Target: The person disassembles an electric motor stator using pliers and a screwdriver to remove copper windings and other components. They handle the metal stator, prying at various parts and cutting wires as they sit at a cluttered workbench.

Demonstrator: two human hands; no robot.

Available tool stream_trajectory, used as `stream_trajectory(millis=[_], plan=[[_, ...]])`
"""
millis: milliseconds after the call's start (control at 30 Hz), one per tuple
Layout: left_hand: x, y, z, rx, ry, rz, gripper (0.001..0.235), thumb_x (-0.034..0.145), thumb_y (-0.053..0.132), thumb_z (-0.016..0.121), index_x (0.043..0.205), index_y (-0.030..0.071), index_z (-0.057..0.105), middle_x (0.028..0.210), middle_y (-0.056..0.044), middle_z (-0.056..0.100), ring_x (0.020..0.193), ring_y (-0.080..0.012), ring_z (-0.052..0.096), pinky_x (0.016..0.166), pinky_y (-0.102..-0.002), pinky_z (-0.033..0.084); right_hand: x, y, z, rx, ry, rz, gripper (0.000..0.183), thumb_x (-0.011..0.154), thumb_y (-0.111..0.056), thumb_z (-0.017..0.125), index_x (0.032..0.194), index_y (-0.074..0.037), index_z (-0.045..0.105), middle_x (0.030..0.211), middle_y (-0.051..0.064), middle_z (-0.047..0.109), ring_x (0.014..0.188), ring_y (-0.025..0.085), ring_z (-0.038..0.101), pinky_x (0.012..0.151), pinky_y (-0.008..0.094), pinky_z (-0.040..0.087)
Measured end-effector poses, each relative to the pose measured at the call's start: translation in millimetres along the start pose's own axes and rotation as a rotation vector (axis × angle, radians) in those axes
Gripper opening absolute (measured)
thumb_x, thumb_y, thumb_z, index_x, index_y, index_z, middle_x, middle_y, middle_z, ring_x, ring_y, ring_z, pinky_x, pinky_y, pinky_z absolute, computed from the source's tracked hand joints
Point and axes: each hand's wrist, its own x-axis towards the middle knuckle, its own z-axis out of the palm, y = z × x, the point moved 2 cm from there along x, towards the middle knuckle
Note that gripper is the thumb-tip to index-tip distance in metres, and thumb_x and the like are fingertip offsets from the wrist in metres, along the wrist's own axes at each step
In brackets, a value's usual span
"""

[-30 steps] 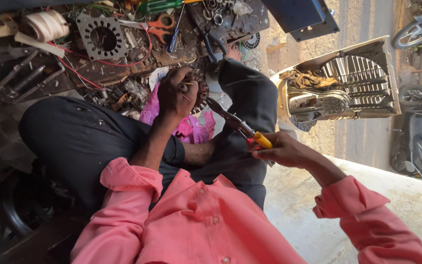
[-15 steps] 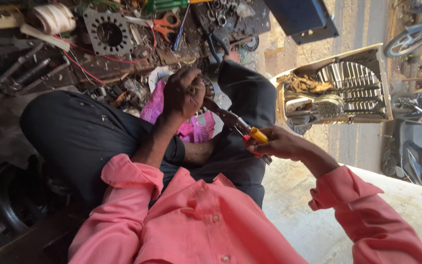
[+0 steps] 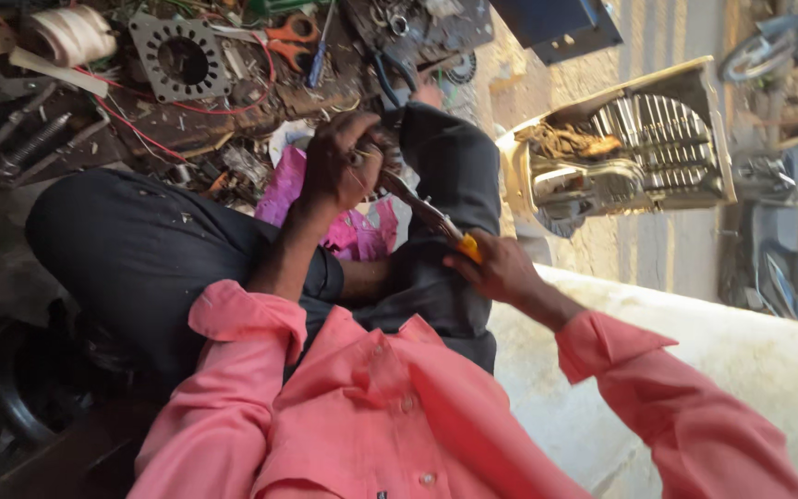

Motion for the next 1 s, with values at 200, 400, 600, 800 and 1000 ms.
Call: stream_trajectory(millis=[200,400,600,800,1000], plan=[[-20,-4,-13,0.121,0.022,0.025,0.034,0.084,0.012,0.063,0.116,0.0,0.067,0.106,-0.021,0.069,0.1,-0.0421,0.066,0.09,-0.049,0.053,3,-17,-16,-0.058,-0.054,0.04,0.046,0.08,-0.048,0.081,0.098,-0.009,0.065,0.073,0.016,0.066,0.071,0.04,0.068,0.061,0.049,0.05],[-5,-2,-16,-0.313,0.089,-0.085,0.039,0.091,0.017,0.064,0.127,0.001,0.066,0.117,-0.019,0.07,0.108,-0.0378,0.07,0.097,-0.043,0.054,5,-7,-36,0.598,-0.443,0.363,0.029,0.092,-0.032,0.072,0.11,-0.01,0.071,0.08,0.005,0.07,0.074,0.019,0.068,0.066,0.037,0.056],[-7,8,-24,-0.251,0.102,0.164,0.045,0.088,0.016,0.064,0.13,-0.001,0.063,0.123,-0.023,0.067,0.114,-0.0411,0.066,0.104,-0.045,0.051,21,11,-31,0.593,-0.505,0.052,0.033,0.087,-0.027,0.08,0.11,-0.011,0.063,0.088,0.005,0.066,0.077,0.021,0.066,0.07,0.036,0.054],[-3,-16,-10,0.093,-0.057,-0.094,0.022,0.093,0.018,0.062,0.109,0.004,0.067,0.108,-0.019,0.07,0.105,-0.0402,0.067,0.094,-0.048,0.054,16,-18,1,-0.152,-0.026,0.089,0.044,0.089,-0.051,0.076,0.106,-0.012,0.065,0.077,0.019,0.067,0.073,0.042,0.064,0.063,0.049,0.048],[-18,-9,-5,0.246,0.038,-0.013,0.024,0.087,0.014,0.064,0.106,0.001,0.065,0.106,-0.021,0.067,0.098,-0.0445,0.063,0.087,-0.053,0.05,19,-19,-23,0.207,-0.339,0.362,0.034,0.087,-0.041,0.074,0.108,-0.015,0.067,0.075,0.011,0.068,0.065,0.025,0.066,0.058,0.043,0.053]])
